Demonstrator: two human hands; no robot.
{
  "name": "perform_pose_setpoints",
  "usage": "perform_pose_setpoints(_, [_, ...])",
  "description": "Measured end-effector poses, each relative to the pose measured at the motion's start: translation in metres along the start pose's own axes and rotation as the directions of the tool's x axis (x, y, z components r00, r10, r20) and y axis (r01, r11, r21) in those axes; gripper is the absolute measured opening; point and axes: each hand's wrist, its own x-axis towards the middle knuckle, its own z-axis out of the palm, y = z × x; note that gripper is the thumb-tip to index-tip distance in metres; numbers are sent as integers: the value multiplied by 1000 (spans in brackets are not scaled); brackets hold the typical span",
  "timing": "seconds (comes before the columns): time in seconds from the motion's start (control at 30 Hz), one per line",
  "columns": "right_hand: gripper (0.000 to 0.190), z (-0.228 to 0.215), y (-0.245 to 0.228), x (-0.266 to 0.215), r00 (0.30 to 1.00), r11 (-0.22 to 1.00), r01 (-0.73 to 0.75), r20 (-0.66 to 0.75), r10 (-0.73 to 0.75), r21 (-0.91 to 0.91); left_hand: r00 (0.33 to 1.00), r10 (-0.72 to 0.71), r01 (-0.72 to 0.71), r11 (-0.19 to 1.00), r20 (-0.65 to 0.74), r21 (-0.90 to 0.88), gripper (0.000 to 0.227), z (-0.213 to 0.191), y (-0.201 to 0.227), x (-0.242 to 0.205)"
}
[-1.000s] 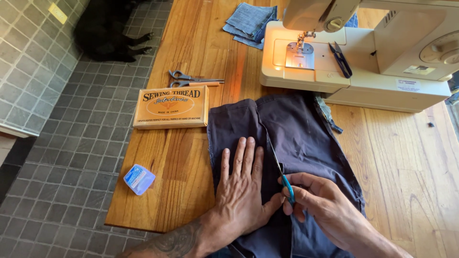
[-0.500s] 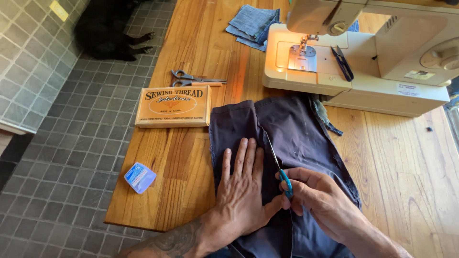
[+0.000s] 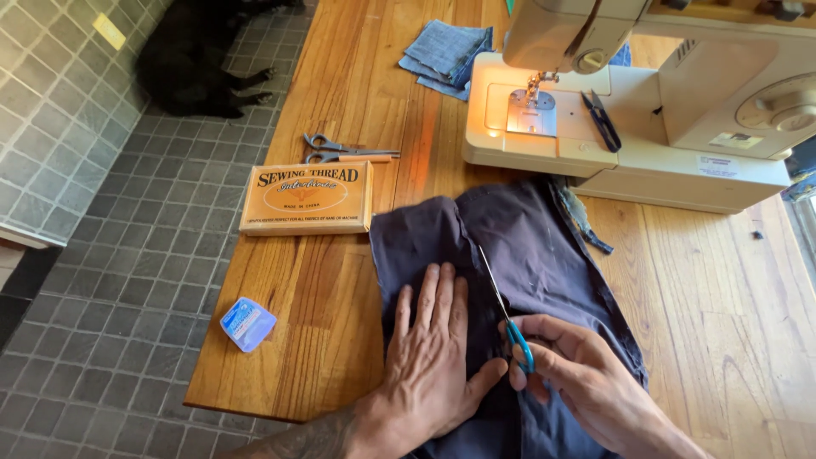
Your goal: The person uses a seam ripper to remove stitches from a dark piece of fabric on a wooden table. They then use scissors to cut the fabric along the seam line, separating it into two pieces. A black cat is visible resting on the floor in the background.
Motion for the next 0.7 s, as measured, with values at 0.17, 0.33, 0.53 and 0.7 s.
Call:
perform_pose_setpoints(0.17, [57, -29, 9, -5, 998, 996, 20, 54, -15, -86, 995, 12, 20, 945, 95, -327, 49, -41, -10, 36])
perform_pose_setpoints(0.33, [66, -41, 4, -17, 992, 997, 22, 129, -12, -77, 995, -96, 84, 941, -20, -329, 62, -42, -47, 95])
perform_pose_setpoints(0.53, [69, -50, 6, -23, 992, 999, -2, 123, 6, -39, 882, -178, 245, 964, 437, -103, 116, -31, -57, 156])
perform_pose_setpoints(0.7, [76, -52, 0, -36, 984, 996, 60, 170, -49, -63, 803, -148, 336, 913, 577, -234, 52, -41, -60, 176])
